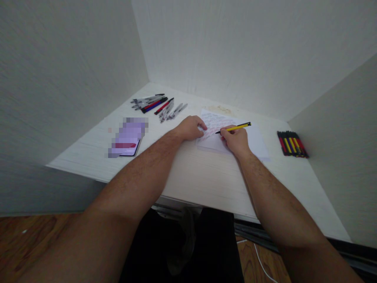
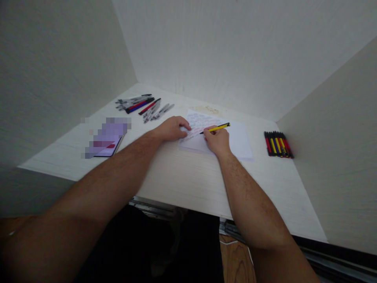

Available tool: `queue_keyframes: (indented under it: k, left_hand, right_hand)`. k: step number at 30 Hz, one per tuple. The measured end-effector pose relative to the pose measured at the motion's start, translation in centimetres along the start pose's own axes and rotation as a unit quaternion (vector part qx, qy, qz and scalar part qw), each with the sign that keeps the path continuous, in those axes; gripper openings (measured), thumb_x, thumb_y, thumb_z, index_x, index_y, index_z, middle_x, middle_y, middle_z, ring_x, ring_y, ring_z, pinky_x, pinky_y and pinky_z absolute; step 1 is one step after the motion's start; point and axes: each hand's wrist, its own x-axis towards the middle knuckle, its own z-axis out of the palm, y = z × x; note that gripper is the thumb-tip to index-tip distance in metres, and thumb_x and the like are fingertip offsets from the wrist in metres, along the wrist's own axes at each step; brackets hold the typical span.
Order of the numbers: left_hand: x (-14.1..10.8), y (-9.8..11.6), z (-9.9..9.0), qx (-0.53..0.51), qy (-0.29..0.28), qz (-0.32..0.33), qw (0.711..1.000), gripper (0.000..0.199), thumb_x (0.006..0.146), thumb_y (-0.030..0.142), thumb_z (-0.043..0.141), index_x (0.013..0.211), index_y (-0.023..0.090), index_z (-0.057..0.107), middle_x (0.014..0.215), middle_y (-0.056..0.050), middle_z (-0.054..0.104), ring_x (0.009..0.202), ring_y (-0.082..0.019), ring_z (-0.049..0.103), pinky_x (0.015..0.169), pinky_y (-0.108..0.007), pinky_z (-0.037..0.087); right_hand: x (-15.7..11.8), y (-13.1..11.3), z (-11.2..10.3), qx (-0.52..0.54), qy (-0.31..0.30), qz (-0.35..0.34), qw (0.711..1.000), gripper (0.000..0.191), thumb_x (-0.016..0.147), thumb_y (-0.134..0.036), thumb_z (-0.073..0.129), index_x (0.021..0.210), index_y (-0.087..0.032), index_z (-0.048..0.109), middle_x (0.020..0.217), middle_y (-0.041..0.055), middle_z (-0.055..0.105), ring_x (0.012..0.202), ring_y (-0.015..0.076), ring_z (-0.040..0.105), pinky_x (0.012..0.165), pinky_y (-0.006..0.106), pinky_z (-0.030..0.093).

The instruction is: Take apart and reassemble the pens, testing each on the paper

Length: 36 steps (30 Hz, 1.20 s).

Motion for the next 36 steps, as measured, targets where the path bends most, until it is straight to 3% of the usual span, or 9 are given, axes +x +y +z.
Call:
queue_keyframes:
  k: [5, 11, 18, 23, 29, 33, 36]
  left_hand:
    - [-0.06, 0.19, -0.09, 0.004, -0.001, 0.000, 1.000, 0.030, 0.070, 0.022, 0.068, 0.099, 0.022, 0.075, 0.112, -0.004, 0.070, 0.106, -0.019, 0.062, 0.098, -0.029, 0.046]
    - [0.11, -0.13, 0.09, 0.006, -0.001, 0.003, 1.000, 0.031, 0.069, 0.024, 0.068, 0.100, 0.023, 0.075, 0.112, -0.004, 0.071, 0.105, -0.019, 0.062, 0.098, -0.030, 0.047]
    - [0.09, -0.13, 0.07, 0.006, -0.003, 0.006, 1.000, 0.032, 0.069, 0.024, 0.068, 0.100, 0.023, 0.076, 0.113, -0.004, 0.070, 0.105, -0.019, 0.062, 0.099, -0.030, 0.046]
    - [-0.03, 0.07, -0.04, -0.003, 0.001, 0.003, 1.000, 0.032, 0.069, 0.023, 0.069, 0.100, 0.022, 0.076, 0.112, -0.005, 0.070, 0.104, -0.019, 0.063, 0.097, -0.029, 0.047]
    - [-0.07, 0.32, -0.14, 0.003, 0.002, 0.001, 1.000, 0.031, 0.069, 0.022, 0.068, 0.099, 0.022, 0.076, 0.112, -0.004, 0.071, 0.105, -0.018, 0.062, 0.098, -0.028, 0.046]
    - [0.07, 0.05, 0.12, -0.002, 0.008, 0.006, 1.000, 0.032, 0.069, 0.022, 0.069, 0.100, 0.021, 0.077, 0.111, -0.005, 0.071, 0.104, -0.019, 0.063, 0.096, -0.028, 0.047]
    - [0.17, -0.18, 0.27, -0.005, 0.010, 0.007, 1.000, 0.033, 0.068, 0.022, 0.069, 0.100, 0.021, 0.077, 0.111, -0.005, 0.071, 0.103, -0.020, 0.063, 0.095, -0.029, 0.047]
  right_hand:
    - [-0.41, -0.40, 0.10, 0.017, -0.034, -0.035, 0.999, 0.023, 0.074, -0.037, 0.064, 0.078, -0.015, 0.072, 0.065, 0.0032, 0.066, 0.057, 0.0139, 0.057, 0.053, 0.025, 0.042]
    - [-0.04, 0.07, 0.08, -0.011, 0.038, -0.016, 0.999, 0.021, 0.075, -0.033, 0.060, 0.077, -0.016, 0.072, 0.064, 0.0030, 0.066, 0.059, 0.0146, 0.058, 0.053, 0.024, 0.041]
    - [-0.13, -0.13, 0.09, 0.006, 0.004, -0.027, 1.000, 0.020, 0.073, -0.032, 0.062, 0.076, -0.015, 0.072, 0.066, 0.0030, 0.067, 0.059, 0.0143, 0.058, 0.055, 0.025, 0.042]
    - [-0.11, -0.05, 0.05, 0.004, 0.041, -0.023, 0.999, 0.020, 0.074, -0.032, 0.061, 0.077, -0.015, 0.073, 0.066, 0.0032, 0.067, 0.061, 0.0150, 0.060, 0.057, 0.026, 0.043]
    - [-0.41, -0.36, 0.22, 0.015, -0.026, -0.045, 0.999, 0.022, 0.072, -0.035, 0.066, 0.079, -0.016, 0.074, 0.068, 0.0034, 0.069, 0.062, 0.0156, 0.060, 0.057, 0.026, 0.043]
    - [0.09, 0.06, 0.18, -0.020, 0.045, -0.037, 0.998, 0.021, 0.075, -0.033, 0.062, 0.078, -0.016, 0.074, 0.070, 0.0039, 0.070, 0.065, 0.0169, 0.062, 0.059, 0.027, 0.043]
    - [0.42, 0.44, 0.09, -0.025, 0.061, -0.028, 0.997, 0.022, 0.075, -0.031, 0.060, 0.079, -0.016, 0.075, 0.069, 0.0038, 0.070, 0.065, 0.0174, 0.062, 0.059, 0.028, 0.043]
